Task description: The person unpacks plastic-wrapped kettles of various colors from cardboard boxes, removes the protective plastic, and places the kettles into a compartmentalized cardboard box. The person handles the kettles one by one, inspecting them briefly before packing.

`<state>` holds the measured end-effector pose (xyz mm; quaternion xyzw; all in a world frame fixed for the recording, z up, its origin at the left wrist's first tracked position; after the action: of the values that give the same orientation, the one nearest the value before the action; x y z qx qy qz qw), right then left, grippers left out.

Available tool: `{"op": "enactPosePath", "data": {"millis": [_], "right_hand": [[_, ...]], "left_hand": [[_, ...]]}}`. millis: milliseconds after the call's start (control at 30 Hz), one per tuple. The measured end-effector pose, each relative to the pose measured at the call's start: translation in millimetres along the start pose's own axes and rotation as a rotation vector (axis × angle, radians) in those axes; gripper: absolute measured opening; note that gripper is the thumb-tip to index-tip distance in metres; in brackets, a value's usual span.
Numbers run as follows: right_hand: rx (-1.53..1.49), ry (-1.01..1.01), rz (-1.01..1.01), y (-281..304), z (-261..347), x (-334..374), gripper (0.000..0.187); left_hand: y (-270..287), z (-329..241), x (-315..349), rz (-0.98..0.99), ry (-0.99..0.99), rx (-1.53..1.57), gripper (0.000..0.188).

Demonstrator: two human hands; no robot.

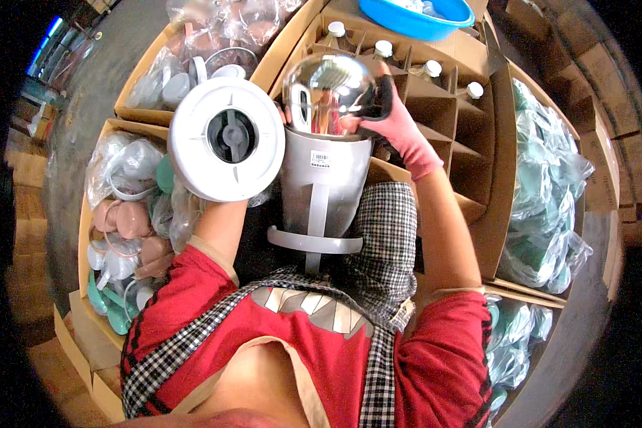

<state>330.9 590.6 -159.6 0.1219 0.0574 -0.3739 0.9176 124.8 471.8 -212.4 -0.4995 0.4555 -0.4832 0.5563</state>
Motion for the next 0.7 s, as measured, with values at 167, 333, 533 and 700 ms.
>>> {"op": "enactPosePath", "data": {"millis": [167,333,533,700], "right_hand": [[0.650,-0.098,0.325,-19.5,14.5,-19.8,0.062],[1.150,-0.047,0.513,-31.5,44.7,-29.1,0.057],[0.763,-0.050,0.794,-44.5,14.1,-26.7,0.063],[1.230,-0.095,0.701,-68.0,33.6,-13.6,0.059]], "left_hand": [[-30.2,12.0,12.1,0.179,0.052,0.018,0.059],[-24.4,6.5,9.4,0.098,-0.140,-0.299,0.053],[-17.2,10.2,3.9,0.132,-0.154,-0.463,0.047],[-27.2,11.6,9.4,0.175,-0.244,-0.780,0.043]]}}
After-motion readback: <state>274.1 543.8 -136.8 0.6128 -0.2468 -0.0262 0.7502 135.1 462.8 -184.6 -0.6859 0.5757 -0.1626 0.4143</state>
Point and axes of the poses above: each hand's wrist, its own x-axis away from the middle knuckle, its own y-axis out of the back of the hand, z = x × y, the point moved 5 cm from there along -x, towards the middle knuckle, and after that the axes turned 14 degrees about x, right-handed, at the moved point
